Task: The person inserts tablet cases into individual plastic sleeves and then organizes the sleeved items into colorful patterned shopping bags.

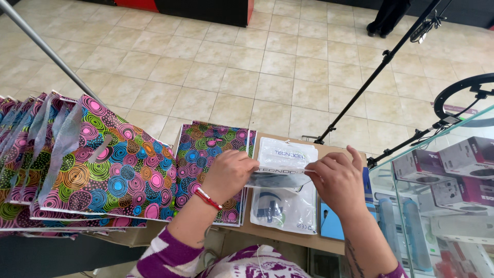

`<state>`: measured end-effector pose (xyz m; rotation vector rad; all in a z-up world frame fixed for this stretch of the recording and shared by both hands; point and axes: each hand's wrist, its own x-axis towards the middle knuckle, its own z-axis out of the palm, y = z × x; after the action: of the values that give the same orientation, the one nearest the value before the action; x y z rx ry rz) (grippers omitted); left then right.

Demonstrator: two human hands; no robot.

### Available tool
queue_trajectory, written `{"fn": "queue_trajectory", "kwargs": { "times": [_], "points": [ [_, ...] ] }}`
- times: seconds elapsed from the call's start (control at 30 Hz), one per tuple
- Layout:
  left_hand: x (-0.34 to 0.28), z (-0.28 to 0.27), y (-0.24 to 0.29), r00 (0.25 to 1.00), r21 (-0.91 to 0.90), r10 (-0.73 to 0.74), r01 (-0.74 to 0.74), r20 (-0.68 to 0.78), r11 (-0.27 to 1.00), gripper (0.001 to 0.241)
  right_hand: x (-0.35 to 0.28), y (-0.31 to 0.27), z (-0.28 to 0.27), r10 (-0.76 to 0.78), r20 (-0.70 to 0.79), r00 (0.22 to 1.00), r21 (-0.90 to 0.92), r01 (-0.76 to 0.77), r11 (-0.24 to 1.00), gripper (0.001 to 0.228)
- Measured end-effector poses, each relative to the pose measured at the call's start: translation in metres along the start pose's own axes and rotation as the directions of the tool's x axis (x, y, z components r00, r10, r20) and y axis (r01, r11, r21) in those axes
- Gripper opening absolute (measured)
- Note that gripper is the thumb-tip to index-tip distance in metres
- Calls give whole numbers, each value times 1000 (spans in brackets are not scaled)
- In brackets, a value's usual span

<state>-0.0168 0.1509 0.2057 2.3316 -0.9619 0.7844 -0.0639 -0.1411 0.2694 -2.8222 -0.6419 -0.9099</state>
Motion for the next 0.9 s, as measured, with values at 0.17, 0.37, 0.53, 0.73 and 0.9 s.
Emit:
{"fn": "queue_trajectory", "kwargs": {
  "times": [0.17,0.37,0.53,0.73,0.9],
  "points": [
    [-2,-15,-6,997,-77,-72,73,19,994,14,-9,10,12,-13,-21,1000,-56,12,998,11],
    [-1,-21,-10,995,-96,-101,101,14,990,16,-6,7,13,29,8,1000,27,-30,999,8],
    [4,-32,-9,993,-204,-114,115,18,972,9,-5,13,9,34,18,999,-22,-33,999,10],
    [-2,-30,-26,976,-173,-214,216,28,961,4,-7,27,13,72,50,996,-124,-65,990,9],
    [-6,-23,-33,972,-135,-233,234,24,963,6,-18,33,37,81,6,997,-142,-79,987,8]
  ]
}}
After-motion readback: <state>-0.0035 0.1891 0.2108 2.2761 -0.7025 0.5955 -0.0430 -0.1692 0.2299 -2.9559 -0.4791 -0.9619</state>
